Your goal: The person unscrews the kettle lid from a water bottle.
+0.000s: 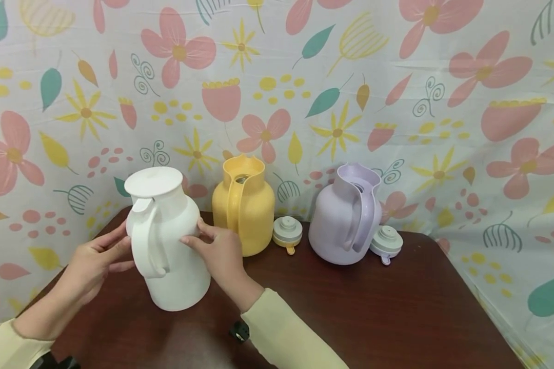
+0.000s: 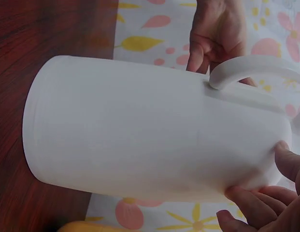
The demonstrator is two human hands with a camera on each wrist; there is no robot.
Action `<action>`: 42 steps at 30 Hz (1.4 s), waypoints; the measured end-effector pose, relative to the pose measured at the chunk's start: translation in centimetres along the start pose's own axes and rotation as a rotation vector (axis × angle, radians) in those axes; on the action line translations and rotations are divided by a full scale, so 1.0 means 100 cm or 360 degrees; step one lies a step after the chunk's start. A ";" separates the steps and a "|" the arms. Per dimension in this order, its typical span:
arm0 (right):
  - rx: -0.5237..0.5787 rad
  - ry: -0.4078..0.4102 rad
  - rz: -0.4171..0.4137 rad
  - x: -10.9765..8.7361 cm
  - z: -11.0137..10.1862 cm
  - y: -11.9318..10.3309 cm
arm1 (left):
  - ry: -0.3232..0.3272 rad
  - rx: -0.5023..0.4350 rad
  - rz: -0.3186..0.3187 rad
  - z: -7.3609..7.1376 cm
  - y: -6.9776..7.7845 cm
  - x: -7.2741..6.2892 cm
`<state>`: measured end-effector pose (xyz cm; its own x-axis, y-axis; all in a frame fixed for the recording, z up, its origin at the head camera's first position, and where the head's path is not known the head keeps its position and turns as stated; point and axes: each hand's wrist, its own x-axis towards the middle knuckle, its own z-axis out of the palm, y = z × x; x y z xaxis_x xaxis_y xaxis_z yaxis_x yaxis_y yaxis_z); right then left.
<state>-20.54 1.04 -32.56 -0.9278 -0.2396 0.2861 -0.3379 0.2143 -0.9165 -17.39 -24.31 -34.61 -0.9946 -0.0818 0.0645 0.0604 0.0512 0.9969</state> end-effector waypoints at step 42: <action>-0.0180 0.0415 0.0016 -0.069 -0.072 0.022 | -0.0010 0.0139 0.0184 0.089 0.003 -0.041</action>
<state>-16.01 10.00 -34.59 -0.9355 0.0114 0.3531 -0.3307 0.3234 -0.8866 -14.04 -15.05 -34.98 -0.9819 -0.0642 0.1781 0.1673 0.1465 0.9750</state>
